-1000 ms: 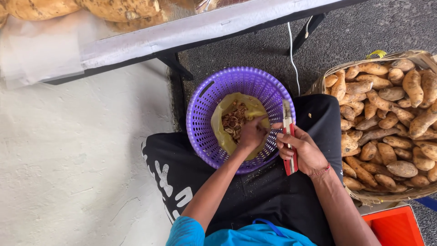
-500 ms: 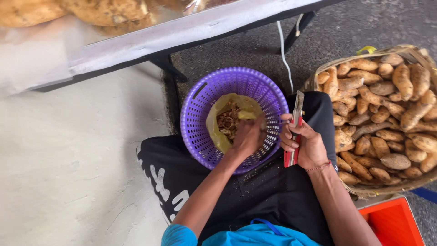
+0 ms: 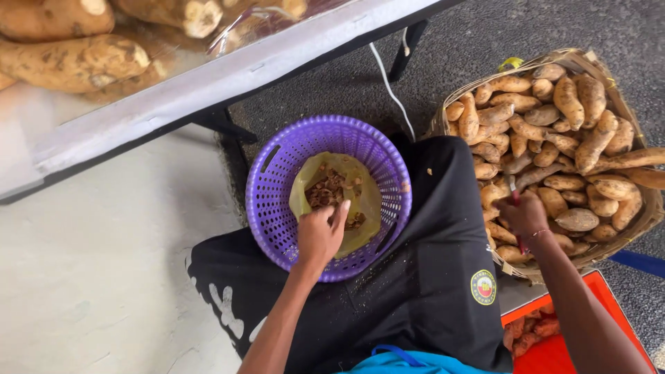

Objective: Peeling sweet potatoes with a knife and placing them in a basket

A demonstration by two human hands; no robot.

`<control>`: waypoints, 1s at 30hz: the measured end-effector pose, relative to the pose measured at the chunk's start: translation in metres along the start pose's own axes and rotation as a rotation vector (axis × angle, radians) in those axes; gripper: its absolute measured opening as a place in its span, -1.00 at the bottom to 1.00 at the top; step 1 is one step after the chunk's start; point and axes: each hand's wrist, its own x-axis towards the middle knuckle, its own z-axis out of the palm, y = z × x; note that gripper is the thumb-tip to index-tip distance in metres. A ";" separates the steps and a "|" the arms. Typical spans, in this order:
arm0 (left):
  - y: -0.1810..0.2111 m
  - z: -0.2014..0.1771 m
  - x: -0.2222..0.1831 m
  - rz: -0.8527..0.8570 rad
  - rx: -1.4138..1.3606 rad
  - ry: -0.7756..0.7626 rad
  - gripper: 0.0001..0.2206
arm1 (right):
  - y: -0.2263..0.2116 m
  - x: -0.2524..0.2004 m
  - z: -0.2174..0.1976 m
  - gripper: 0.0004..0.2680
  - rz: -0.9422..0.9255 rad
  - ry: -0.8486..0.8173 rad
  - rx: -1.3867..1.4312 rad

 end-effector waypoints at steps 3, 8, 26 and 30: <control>0.020 -0.010 -0.011 0.066 0.026 0.066 -0.55 | 0.033 0.035 -0.011 -0.71 -0.012 0.031 -0.230; 0.032 -0.016 -0.034 -0.118 -0.178 -0.106 -0.88 | 0.035 0.083 -0.047 -0.83 0.017 0.130 -0.067; 0.059 -0.011 -0.080 -0.579 -0.397 -0.021 -0.82 | 0.004 0.174 -0.121 -0.74 0.108 0.304 -0.970; 0.066 -0.009 -0.077 -0.508 -0.444 -0.022 -0.85 | 0.000 0.149 -0.114 -0.82 -0.105 0.391 -1.077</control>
